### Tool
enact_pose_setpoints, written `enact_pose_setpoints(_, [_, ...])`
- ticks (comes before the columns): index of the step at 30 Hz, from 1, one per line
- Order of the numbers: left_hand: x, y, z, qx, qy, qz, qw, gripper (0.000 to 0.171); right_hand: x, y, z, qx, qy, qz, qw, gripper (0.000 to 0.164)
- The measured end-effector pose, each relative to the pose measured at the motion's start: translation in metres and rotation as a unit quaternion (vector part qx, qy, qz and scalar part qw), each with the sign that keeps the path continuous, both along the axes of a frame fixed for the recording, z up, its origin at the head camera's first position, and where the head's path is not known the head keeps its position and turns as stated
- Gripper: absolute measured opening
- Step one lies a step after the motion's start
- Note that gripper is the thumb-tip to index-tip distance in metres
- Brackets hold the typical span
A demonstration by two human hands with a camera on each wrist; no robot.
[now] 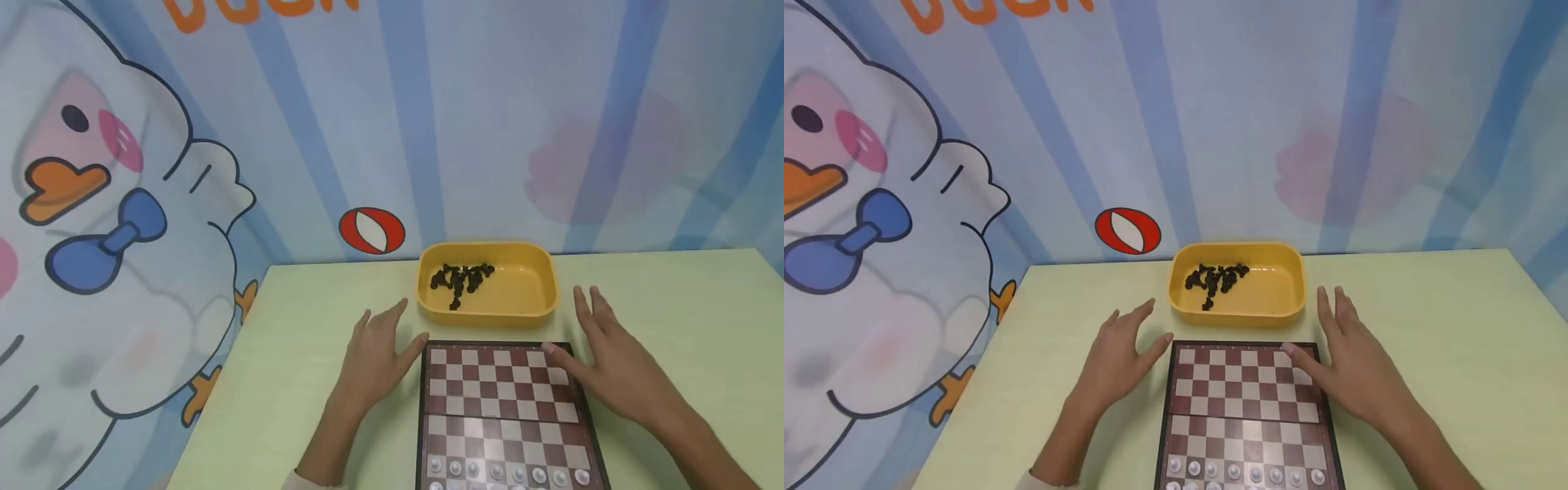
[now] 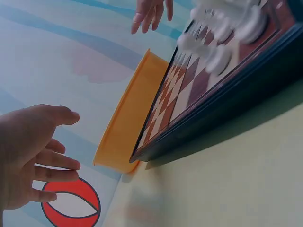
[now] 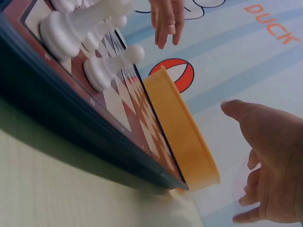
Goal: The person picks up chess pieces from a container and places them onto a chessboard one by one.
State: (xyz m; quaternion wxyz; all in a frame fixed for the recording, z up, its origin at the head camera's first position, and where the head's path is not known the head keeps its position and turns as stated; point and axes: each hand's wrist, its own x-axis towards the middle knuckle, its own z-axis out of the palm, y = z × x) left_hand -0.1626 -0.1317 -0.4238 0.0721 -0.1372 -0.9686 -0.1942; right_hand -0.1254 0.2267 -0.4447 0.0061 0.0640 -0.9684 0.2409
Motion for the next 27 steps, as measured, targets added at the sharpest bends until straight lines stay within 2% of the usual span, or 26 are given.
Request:
enact_pose_setpoints(3, [-0.014, 0.004, 0.009, 0.013, 0.009, -0.006, 0.9999, 0.052, 0.000, 0.004, -0.002, -0.040, 0.005, -0.012, 0.999, 0.089])
enact_pose_setpoints(5, [-0.025, 0.007, 0.014, 0.016, 0.009, -0.019, 0.9996, 0.044, 0.000, 0.007, -0.004, -0.068, 0.035, -0.016, 0.997, 0.071])
enact_pose_setpoints(7, [-0.037, 0.011, 0.019, 0.009, 0.008, -0.043, 0.9990, 0.038, -0.002, 0.008, -0.007, -0.091, 0.063, -0.015, 0.994, 0.053])
enact_pose_setpoints(10, [-0.056, 0.020, 0.024, -0.013, -0.001, -0.076, 0.9970, 0.033, -0.007, 0.008, -0.012, -0.113, 0.065, -0.009, 0.991, 0.036])
enact_pose_setpoints(14, [-0.077, 0.031, 0.024, -0.057, -0.019, -0.101, 0.9931, 0.027, -0.008, 0.001, -0.021, -0.123, 0.038, -0.005, 0.992, 0.025])
enact_pose_setpoints(19, [-0.094, 0.043, 0.019, -0.098, -0.049, -0.117, 0.9870, 0.019, -0.004, -0.009, -0.030, -0.140, 0.059, -0.002, 0.988, 0.016])
enact_pose_setpoints(23, [-0.103, 0.047, 0.014, -0.130, -0.066, -0.118, 0.9823, 0.013, -0.003, -0.018, -0.031, -0.150, 0.068, 0.008, 0.986, 0.016])
enact_pose_setpoints(27, [-0.106, 0.050, 0.008, -0.154, -0.068, -0.114, 0.9792, 0.011, -0.001, -0.023, -0.031, -0.150, 0.079, 0.019, 0.985, 0.016])
